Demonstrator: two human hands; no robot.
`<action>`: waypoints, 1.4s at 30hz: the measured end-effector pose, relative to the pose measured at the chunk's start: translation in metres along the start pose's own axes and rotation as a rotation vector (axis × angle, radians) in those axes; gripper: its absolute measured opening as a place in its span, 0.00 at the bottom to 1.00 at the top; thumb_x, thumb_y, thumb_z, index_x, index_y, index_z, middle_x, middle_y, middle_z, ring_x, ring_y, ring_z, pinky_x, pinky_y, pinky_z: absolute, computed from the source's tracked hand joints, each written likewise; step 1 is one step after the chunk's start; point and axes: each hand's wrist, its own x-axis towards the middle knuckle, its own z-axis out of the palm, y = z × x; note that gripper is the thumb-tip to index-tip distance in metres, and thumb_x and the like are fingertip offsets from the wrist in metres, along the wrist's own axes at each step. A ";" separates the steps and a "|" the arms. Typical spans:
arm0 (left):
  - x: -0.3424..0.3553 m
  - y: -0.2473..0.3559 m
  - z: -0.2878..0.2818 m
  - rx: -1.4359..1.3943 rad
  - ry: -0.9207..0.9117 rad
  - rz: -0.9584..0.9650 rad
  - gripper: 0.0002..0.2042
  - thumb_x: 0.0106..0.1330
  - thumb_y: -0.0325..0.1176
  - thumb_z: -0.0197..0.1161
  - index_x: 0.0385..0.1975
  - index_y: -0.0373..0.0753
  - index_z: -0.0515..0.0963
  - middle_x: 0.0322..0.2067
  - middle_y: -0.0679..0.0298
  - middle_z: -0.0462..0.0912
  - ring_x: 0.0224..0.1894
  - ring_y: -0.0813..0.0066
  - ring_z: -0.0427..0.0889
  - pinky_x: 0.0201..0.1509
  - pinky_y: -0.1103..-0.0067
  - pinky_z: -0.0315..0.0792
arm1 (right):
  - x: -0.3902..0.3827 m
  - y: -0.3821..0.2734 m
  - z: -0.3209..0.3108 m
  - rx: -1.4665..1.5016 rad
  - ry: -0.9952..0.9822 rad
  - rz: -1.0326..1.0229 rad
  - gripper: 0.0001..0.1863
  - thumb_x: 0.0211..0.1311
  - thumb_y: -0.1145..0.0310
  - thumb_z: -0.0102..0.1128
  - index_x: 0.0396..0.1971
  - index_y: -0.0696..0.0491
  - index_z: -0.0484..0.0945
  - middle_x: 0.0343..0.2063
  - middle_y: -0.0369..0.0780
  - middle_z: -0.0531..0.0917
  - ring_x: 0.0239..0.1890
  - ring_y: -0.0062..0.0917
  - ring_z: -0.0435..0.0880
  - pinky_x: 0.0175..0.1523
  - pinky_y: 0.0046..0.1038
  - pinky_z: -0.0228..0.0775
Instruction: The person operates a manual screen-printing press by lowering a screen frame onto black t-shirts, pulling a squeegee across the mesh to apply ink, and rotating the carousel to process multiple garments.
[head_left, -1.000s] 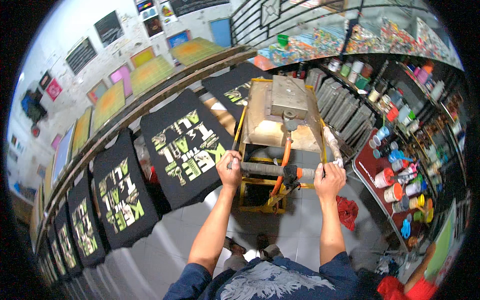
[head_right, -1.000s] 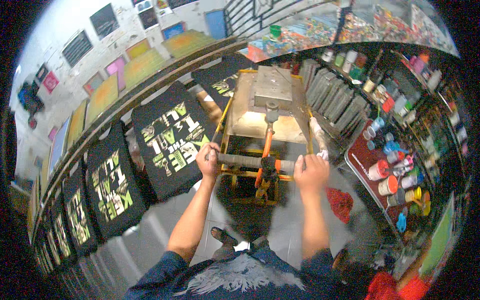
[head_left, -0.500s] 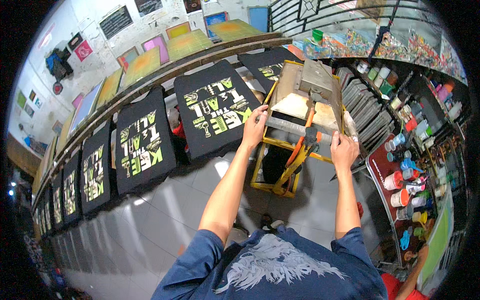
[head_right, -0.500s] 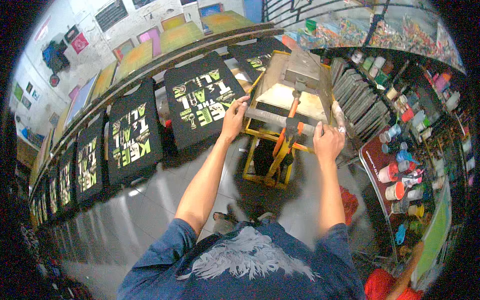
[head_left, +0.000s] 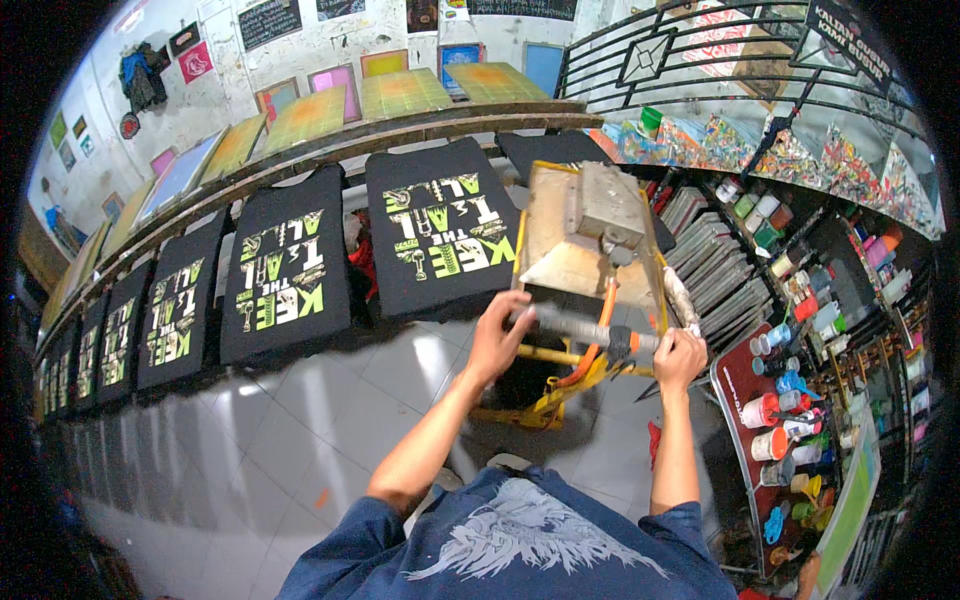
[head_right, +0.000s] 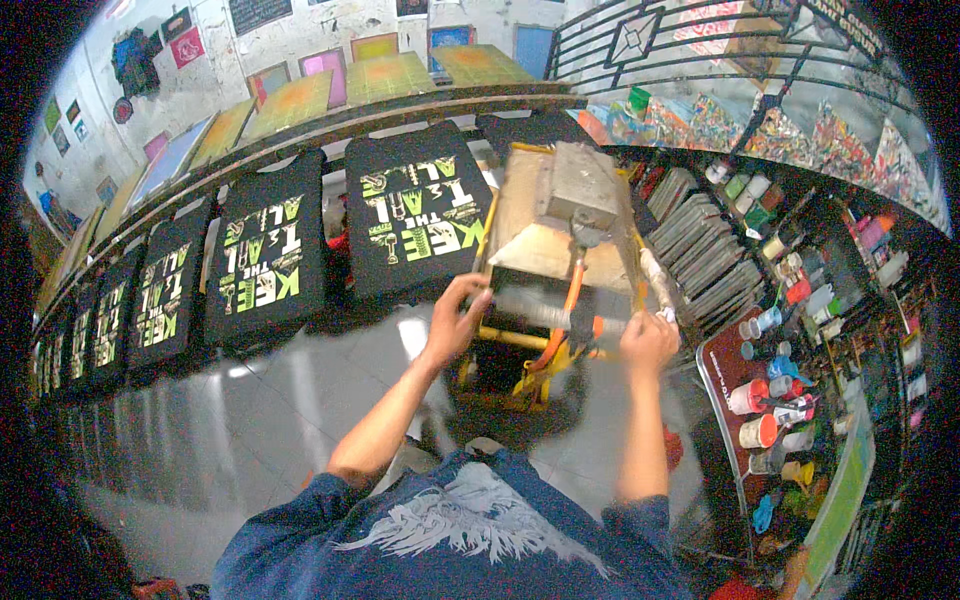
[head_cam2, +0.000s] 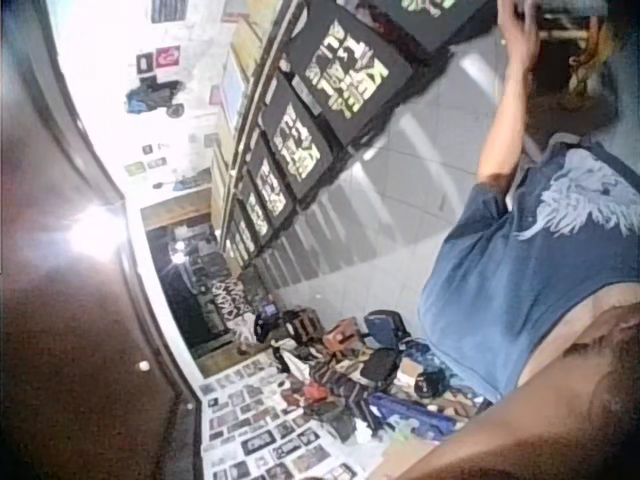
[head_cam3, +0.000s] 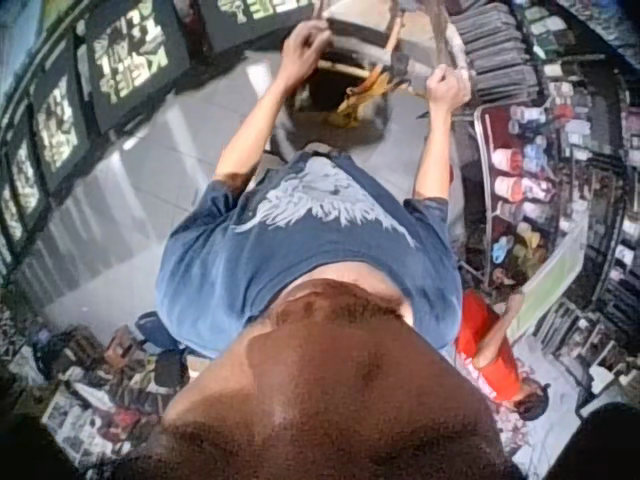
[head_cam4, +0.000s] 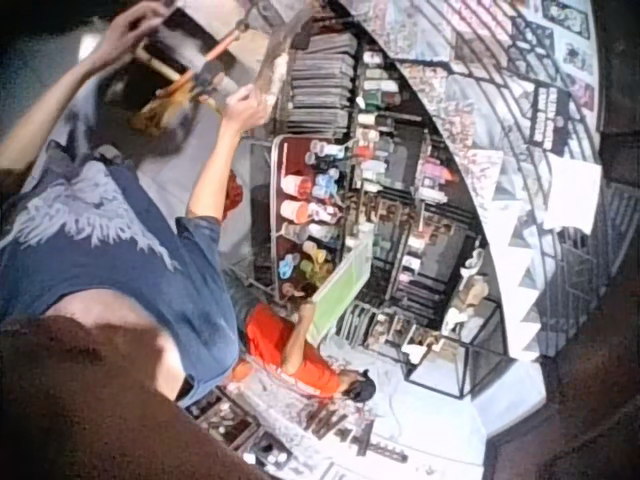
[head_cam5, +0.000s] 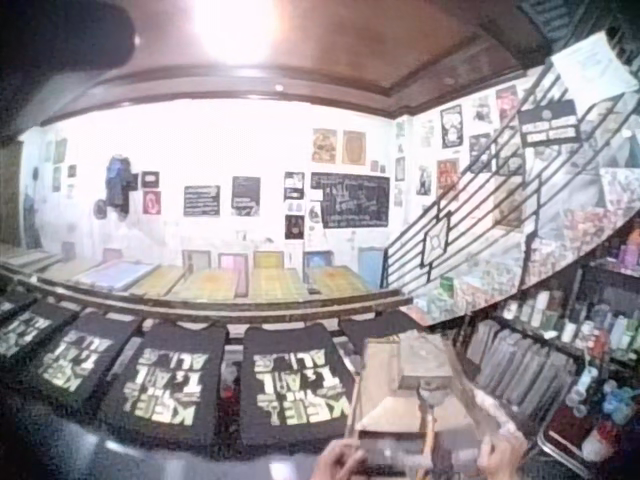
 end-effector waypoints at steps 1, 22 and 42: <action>-0.012 0.009 -0.006 0.030 -0.004 -0.052 0.09 0.71 0.33 0.65 0.41 0.34 0.79 0.50 0.55 0.83 0.54 0.61 0.81 0.61 0.71 0.72 | -0.002 0.000 -0.003 0.017 -0.016 -0.037 0.14 0.60 0.65 0.57 0.16 0.53 0.77 0.21 0.45 0.80 0.27 0.45 0.78 0.36 0.48 0.66; -0.016 -0.019 -0.050 0.284 0.800 0.035 0.12 0.61 0.29 0.53 0.18 0.32 0.61 0.22 0.57 0.68 0.25 0.68 0.65 0.29 0.71 0.57 | 0.084 -0.112 0.085 0.500 -0.021 -0.356 0.13 0.56 0.68 0.54 0.13 0.50 0.69 0.13 0.39 0.70 0.18 0.34 0.73 0.29 0.36 0.62; 0.084 -0.089 -0.110 0.394 0.889 0.139 0.09 0.61 0.26 0.46 0.21 0.31 0.59 0.23 0.62 0.63 0.26 0.71 0.62 0.31 0.75 0.57 | 0.152 -0.181 0.188 0.665 0.007 -0.374 0.13 0.54 0.68 0.62 0.12 0.49 0.73 0.14 0.40 0.77 0.19 0.35 0.79 0.29 0.37 0.71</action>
